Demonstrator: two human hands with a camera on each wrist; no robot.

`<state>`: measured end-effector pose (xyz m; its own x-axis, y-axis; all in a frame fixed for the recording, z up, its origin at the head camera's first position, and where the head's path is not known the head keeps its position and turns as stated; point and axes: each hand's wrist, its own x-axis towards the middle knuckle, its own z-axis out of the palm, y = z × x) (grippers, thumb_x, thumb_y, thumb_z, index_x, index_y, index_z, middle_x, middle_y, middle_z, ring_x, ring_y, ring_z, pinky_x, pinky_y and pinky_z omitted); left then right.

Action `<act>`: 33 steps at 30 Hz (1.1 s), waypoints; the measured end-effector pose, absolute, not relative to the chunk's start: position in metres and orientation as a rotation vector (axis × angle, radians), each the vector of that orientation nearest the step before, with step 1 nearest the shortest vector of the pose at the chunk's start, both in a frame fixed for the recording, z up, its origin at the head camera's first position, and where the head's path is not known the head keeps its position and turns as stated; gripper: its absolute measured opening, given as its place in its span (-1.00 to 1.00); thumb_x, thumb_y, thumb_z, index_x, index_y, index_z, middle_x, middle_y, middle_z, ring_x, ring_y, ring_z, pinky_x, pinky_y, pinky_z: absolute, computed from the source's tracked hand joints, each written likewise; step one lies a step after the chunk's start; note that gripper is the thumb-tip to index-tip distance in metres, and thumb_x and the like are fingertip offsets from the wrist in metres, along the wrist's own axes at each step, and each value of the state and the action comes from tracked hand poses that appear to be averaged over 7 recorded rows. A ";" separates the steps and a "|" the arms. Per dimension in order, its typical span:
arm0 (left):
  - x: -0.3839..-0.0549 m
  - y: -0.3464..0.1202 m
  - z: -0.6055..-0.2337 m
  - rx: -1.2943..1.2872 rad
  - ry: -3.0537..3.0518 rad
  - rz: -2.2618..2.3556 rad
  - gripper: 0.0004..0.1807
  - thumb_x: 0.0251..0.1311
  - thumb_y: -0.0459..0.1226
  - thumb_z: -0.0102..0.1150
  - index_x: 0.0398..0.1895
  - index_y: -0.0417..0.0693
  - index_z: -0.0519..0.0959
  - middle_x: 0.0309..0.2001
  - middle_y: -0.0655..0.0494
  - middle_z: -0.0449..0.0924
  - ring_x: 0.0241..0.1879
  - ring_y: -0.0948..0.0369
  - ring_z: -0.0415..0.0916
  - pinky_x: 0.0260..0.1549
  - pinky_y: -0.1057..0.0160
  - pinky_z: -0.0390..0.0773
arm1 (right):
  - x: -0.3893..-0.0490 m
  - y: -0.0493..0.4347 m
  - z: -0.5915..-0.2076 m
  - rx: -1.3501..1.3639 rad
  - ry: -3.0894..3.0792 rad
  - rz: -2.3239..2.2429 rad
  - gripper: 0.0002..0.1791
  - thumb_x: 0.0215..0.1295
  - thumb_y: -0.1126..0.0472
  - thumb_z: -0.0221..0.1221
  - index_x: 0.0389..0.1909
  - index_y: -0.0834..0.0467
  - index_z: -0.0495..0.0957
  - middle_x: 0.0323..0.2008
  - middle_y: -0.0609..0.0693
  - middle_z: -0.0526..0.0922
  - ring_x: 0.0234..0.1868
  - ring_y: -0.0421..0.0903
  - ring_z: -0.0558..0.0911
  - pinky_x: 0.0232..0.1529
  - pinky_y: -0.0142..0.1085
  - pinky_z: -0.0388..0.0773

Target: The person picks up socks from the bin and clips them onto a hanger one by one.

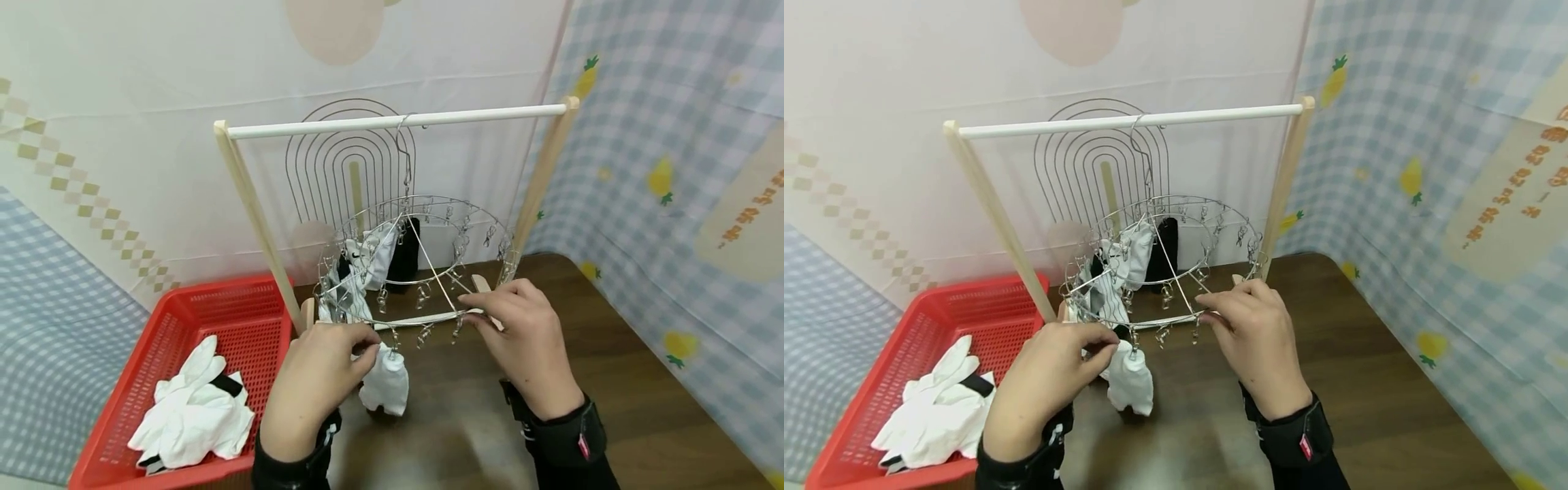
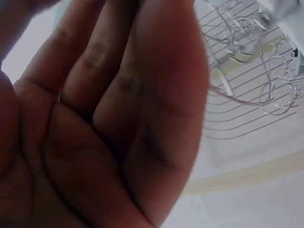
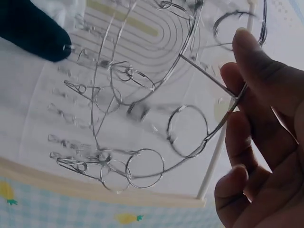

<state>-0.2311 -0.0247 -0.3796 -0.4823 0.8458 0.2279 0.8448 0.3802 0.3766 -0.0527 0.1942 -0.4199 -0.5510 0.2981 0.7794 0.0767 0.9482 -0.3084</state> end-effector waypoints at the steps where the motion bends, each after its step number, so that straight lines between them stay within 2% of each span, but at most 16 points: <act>1: -0.230 -0.025 -0.379 1.633 2.619 0.755 -0.89 0.35 -0.27 0.53 -0.22 0.21 0.89 -0.28 0.31 0.88 -0.46 0.40 0.58 -0.48 0.28 0.51 | -0.054 0.192 -0.420 -0.257 -2.145 0.287 -0.57 -0.04 0.42 0.72 -0.11 0.06 0.93 -0.44 -0.09 0.84 -0.24 -0.09 0.60 -0.16 -0.22 0.44; 4: -0.227 -0.024 -0.380 1.825 2.637 0.966 -0.88 0.30 -0.30 0.63 -0.20 0.15 0.90 -0.26 0.29 0.87 -0.46 0.36 0.67 -0.49 0.31 0.59 | -0.059 0.186 -0.422 -0.245 -2.129 0.279 -0.60 -0.04 0.37 0.74 -0.13 0.05 0.93 -0.46 -0.11 0.82 -0.28 -0.11 0.59 -0.19 -0.21 0.41; 8: -0.226 -0.016 -0.384 2.051 2.606 1.169 -0.79 0.21 -0.34 0.70 -0.12 0.06 0.91 -0.17 0.23 0.87 -0.29 0.25 0.84 -0.33 0.27 0.79 | -0.064 0.178 -0.425 -0.249 -2.093 0.308 -0.65 0.00 0.33 0.74 -0.15 0.08 0.93 -0.45 -0.08 0.86 -0.30 -0.10 0.61 -0.19 -0.22 0.40; 11: -0.228 -0.010 -0.388 2.075 2.602 1.170 -0.78 0.21 -0.33 0.69 -0.10 0.06 0.92 -0.15 0.21 0.87 -0.23 0.21 0.87 -0.27 0.23 0.83 | -0.067 0.173 -0.427 -0.249 -2.075 0.342 -0.68 0.03 0.31 0.73 -0.16 0.10 0.93 -0.44 -0.04 0.87 -0.31 -0.08 0.62 -0.19 -0.23 0.39; 14: -0.230 -0.007 -0.391 2.058 2.623 1.140 -0.83 0.23 -0.33 0.66 -0.15 0.09 0.92 -0.20 0.23 0.87 -0.26 0.21 0.85 -0.29 0.21 0.81 | -0.069 0.170 -0.427 -0.248 -2.084 0.360 -0.69 0.05 0.30 0.73 -0.15 0.11 0.92 -0.41 -0.03 0.89 -0.31 -0.07 0.62 -0.19 -0.24 0.40; 18: -0.233 -0.004 -0.394 2.050 2.651 1.094 -0.85 0.27 -0.34 0.63 -0.18 0.13 0.92 -0.23 0.25 0.85 -0.33 0.23 0.82 -0.34 0.20 0.79 | -0.066 0.162 -0.419 -0.202 -2.110 0.350 -0.66 0.11 0.34 0.69 -0.07 0.11 0.91 -0.15 0.03 0.95 -0.21 -0.02 0.65 -0.12 -0.22 0.50; 21: -0.233 -0.004 -0.395 2.062 2.662 1.055 -0.86 0.27 -0.32 0.63 -0.19 0.13 0.91 -0.23 0.26 0.86 -0.34 0.23 0.83 -0.35 0.20 0.79 | -0.061 0.145 -0.413 -0.082 -2.063 0.347 -0.77 0.30 0.31 0.55 -0.04 0.12 0.89 -0.03 0.07 0.94 -0.18 0.02 0.70 -0.13 -0.20 0.62; 23: -0.233 -0.003 -0.395 2.065 2.662 1.041 -0.86 0.27 -0.32 0.63 -0.19 0.13 0.91 -0.21 0.25 0.87 -0.32 0.22 0.84 -0.34 0.19 0.81 | -0.062 0.131 -0.413 -0.042 -2.051 0.328 -0.83 0.39 0.24 0.47 -0.04 0.10 0.88 -0.06 0.04 0.94 -0.22 0.00 0.75 -0.19 -0.21 0.68; 25: -0.232 -0.003 -0.395 2.059 2.663 1.034 -0.85 0.26 -0.32 0.64 -0.19 0.13 0.90 -0.20 0.25 0.88 -0.30 0.22 0.85 -0.32 0.18 0.82 | -0.068 0.118 -0.417 -0.086 -2.081 0.276 -0.82 0.42 0.13 0.47 -0.05 0.09 0.88 -0.14 -0.01 0.94 -0.28 -0.05 0.79 -0.31 -0.22 0.72; 27: -0.232 -0.003 -0.395 2.053 2.670 1.024 -0.84 0.25 -0.34 0.64 -0.19 0.12 0.90 -0.19 0.25 0.88 -0.28 0.21 0.86 -0.31 0.17 0.82 | -0.076 0.110 -0.423 -0.210 -2.151 0.202 -0.76 0.37 0.04 0.55 -0.06 0.06 0.88 -0.19 -0.06 0.95 -0.33 -0.10 0.82 -0.43 -0.23 0.72; 29: -0.232 -0.004 -0.395 2.041 2.680 1.019 -0.85 0.26 -0.35 0.63 -0.19 0.10 0.89 -0.20 0.25 0.87 -0.27 0.21 0.86 -0.31 0.16 0.81 | -0.083 0.105 -0.430 -0.350 -2.206 0.139 -0.67 0.23 -0.02 0.64 -0.10 0.05 0.87 -0.24 -0.06 0.94 -0.37 -0.12 0.82 -0.50 -0.21 0.70; 33: -0.233 -0.005 -0.395 2.022 2.689 1.034 -0.87 0.30 -0.34 0.61 -0.20 0.10 0.89 -0.21 0.24 0.87 -0.28 0.21 0.85 -0.31 0.15 0.80 | -0.090 0.103 -0.439 -0.491 -2.226 0.173 -0.61 0.14 -0.01 0.71 -0.14 0.08 0.84 -0.38 -0.06 0.89 -0.48 -0.16 0.77 -0.56 -0.21 0.62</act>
